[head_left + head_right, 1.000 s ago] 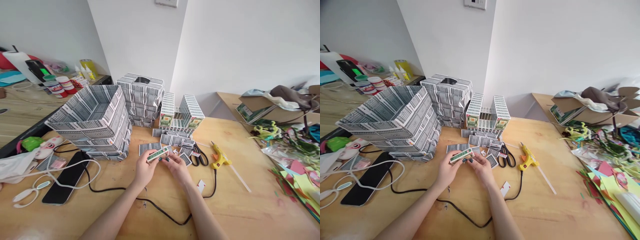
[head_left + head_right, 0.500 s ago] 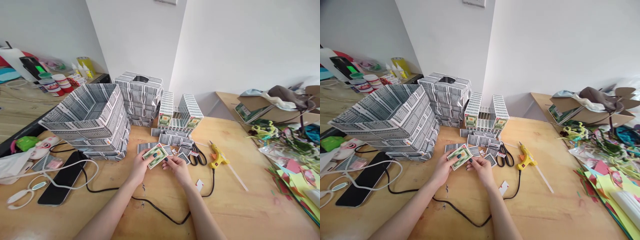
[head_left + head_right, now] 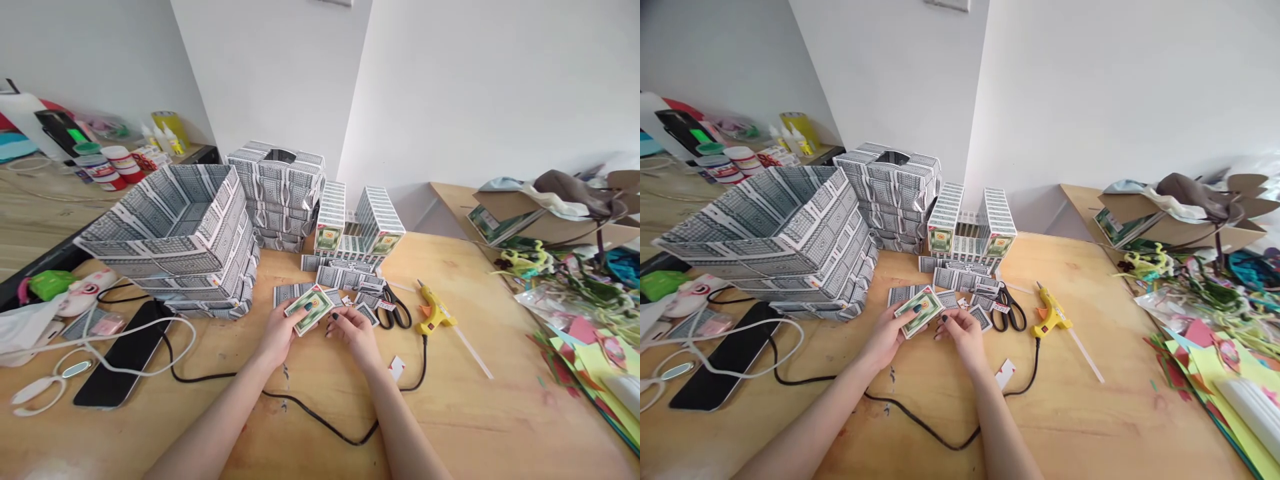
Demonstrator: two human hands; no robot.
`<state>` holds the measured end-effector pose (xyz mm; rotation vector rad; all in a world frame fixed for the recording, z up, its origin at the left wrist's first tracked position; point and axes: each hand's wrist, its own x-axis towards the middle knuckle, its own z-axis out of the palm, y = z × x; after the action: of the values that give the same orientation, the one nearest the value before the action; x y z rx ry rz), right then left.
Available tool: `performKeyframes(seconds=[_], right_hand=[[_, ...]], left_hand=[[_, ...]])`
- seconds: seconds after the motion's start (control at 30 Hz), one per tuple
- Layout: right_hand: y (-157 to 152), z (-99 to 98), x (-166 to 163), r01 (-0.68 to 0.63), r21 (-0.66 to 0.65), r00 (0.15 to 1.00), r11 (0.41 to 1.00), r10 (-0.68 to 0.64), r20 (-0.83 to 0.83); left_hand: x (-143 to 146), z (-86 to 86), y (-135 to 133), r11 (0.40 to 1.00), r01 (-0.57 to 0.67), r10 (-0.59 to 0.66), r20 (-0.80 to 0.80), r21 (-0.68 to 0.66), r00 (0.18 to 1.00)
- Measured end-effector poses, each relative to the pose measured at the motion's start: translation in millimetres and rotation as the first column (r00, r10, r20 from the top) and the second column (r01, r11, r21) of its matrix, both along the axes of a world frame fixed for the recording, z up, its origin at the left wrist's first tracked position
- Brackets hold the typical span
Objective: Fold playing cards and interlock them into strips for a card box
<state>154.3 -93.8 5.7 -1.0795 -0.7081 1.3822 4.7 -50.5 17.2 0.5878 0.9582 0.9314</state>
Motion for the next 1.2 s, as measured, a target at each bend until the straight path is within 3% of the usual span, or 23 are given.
performKeyframes(seconds=[0.17,0.37,0.73,0.97,1.2], right_hand=[[0.1,1.6,-1.9,-0.098,-0.002,0.992,0.995,0.098,0.074],[0.4,-2.8,-0.4,-0.071,-0.035,0.985,0.997,0.076,0.154],[-0.9,-0.8,0.3,-0.069,-0.002,0.993,0.998,0.069,0.094],[0.0,-1.9,0.2,-0.079,-0.034,0.993,0.996,0.082,0.082],[-0.4,-3.0,-0.1,-0.050,0.023,0.996,0.998,0.048,0.074]], left_hand=[[-1.7,2.5,-0.3,1.000,0.013,-0.013,-0.043,0.003,0.999],[-4.6,5.6,-0.1,0.994,0.106,-0.103,-0.079,0.030,0.992],[-4.7,7.3,0.6,0.990,0.125,-0.127,-0.039,-0.060,0.991],[-4.6,7.0,0.8,0.997,0.075,-0.074,-0.113,0.006,0.991],[-5.9,9.4,0.7,0.993,0.099,-0.100,-0.017,-0.067,0.995]])
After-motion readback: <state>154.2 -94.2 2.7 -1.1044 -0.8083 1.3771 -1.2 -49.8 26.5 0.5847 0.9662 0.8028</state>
